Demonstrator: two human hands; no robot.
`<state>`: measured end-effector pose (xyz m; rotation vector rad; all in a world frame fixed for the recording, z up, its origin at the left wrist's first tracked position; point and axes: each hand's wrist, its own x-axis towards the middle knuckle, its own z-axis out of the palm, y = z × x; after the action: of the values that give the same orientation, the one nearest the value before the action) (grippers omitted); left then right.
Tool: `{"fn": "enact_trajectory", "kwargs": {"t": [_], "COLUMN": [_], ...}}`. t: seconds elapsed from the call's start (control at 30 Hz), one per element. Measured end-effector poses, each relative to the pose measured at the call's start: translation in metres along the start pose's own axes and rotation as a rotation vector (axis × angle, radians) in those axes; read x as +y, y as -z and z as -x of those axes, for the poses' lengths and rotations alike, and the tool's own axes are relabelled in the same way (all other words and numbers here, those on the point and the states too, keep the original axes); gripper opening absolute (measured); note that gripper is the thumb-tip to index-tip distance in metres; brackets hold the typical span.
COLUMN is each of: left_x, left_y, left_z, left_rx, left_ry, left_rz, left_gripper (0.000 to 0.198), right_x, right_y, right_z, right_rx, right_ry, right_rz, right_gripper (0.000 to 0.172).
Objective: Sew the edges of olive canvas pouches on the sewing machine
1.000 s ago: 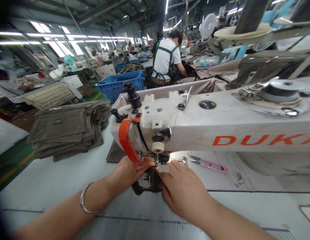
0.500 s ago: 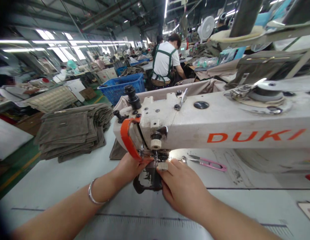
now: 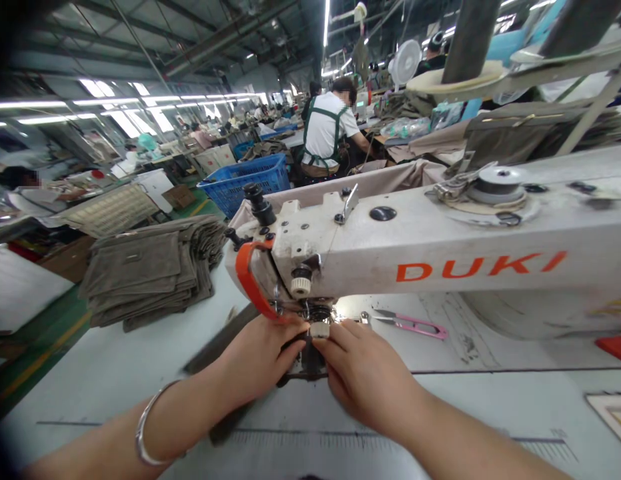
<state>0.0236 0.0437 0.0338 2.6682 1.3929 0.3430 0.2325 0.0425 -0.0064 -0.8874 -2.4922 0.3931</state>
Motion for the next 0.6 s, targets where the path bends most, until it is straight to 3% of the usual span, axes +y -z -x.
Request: {"fn": "enact_trajectory", "kwargs": {"t": [0.2, 0.47, 0.53, 0.6], "left_x": [0.019, 0.028, 0.023, 0.012], "left_y": [0.002, -0.004, -0.003, -0.003], "left_z": [0.018, 0.019, 0.031, 0.05], "left_rx": [-0.007, -0.006, 0.036, 0.131], "left_ry": [0.026, 0.116, 0.19, 0.37], "left_rz": [0.054, 0.161, 0.187, 0.148], "left_gripper": [0.024, 0.029, 0.033, 0.04], "right_x": [0.003, 0.001, 0.002, 0.002], "right_y": [0.0, -0.002, -0.002, -0.001], "right_z": [0.003, 0.003, 0.004, 0.005], "right_rx": [-0.032, -0.049, -0.042, -0.022], "right_ry": [0.028, -0.001, -0.006, -0.004], "right_rz": [-0.009, -0.006, -0.005, -0.013], "right_gripper": [0.04, 0.036, 0.036, 0.033]}}
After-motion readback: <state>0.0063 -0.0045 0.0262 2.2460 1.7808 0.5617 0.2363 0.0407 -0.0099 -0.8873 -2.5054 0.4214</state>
